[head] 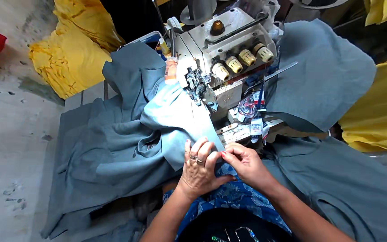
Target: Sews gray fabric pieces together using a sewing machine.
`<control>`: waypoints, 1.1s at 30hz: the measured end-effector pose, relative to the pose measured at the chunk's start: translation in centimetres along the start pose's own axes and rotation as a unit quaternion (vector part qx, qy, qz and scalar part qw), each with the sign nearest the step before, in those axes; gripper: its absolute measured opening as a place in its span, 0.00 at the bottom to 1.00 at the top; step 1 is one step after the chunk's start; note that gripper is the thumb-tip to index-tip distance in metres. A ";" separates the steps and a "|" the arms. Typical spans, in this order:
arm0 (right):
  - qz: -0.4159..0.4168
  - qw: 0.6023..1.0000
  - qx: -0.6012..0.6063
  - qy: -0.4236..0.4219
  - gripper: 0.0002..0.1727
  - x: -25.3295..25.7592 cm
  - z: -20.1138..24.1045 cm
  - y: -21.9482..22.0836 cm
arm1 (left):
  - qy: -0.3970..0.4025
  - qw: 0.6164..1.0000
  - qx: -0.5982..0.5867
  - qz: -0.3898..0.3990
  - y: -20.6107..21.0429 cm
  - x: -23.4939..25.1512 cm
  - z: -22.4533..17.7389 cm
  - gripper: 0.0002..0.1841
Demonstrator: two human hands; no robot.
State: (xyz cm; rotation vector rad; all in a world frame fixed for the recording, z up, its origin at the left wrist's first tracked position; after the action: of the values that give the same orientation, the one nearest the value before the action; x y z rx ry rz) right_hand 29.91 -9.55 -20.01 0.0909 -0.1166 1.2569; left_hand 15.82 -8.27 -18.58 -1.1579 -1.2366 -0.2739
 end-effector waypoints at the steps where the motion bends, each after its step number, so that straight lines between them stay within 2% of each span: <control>1: -0.015 1.000 -0.003 -0.023 0.12 -0.1 0.6 0.1 | -0.005 1.000 0.023 -0.006 0.4 -0.1 0.1 0.29; 3: -0.038 0.998 -0.017 -0.045 0.12 -0.4 1.3 0.3 | -0.003 0.997 0.067 -0.025 0.7 -0.2 0.4 0.17; 5: -0.053 0.997 -0.030 -0.051 0.12 -0.5 1.1 0.4 | 0.001 0.995 0.101 -0.019 0.6 0.3 0.5 0.12; 10: -0.085 0.994 -0.043 -0.051 0.12 0.0 -0.1 0.9 | 0.009 0.990 0.138 0.023 -0.1 1.6 0.9 0.15; 14: -0.100 0.990 -0.069 -0.066 0.13 2.9 0.0 1.9 | 0.013 0.987 0.149 0.050 0.1 3.7 2.5 0.18; 18: -0.113 0.987 -0.079 -0.078 0.11 6.4 -0.2 2.8 | 0.009 0.987 0.125 0.102 0.0 6.0 4.4 0.21; 21: -0.122 0.987 -0.066 -0.086 0.09 8.0 0.0 3.3 | -0.026 0.984 0.073 0.158 0.2 7.3 6.1 0.21; 28: -0.119 0.987 -0.055 -0.094 0.10 8.0 -0.1 3.3 | -0.095 0.978 0.025 0.186 1.5 8.3 10.7 0.23; 33: -0.100 0.993 -0.034 -0.049 0.12 7.2 -0.8 3.4 | -0.119 0.984 0.037 0.128 1.4 8.1 10.4 0.22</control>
State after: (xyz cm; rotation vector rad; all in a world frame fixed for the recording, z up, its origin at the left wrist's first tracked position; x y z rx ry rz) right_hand 28.91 -1.59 -19.75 0.1023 -0.2302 1.0473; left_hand 13.67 3.91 -13.77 -1.2963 -1.2754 0.1055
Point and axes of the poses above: each hand's wrist, its own x-axis towards the middle knuckle, its own y-axis out of the palm, z = x × y, the point moved 6 cm from there along x, towards the middle knuckle, and after that the axes turned 13 degrees about -z, right-handed, at the moved point
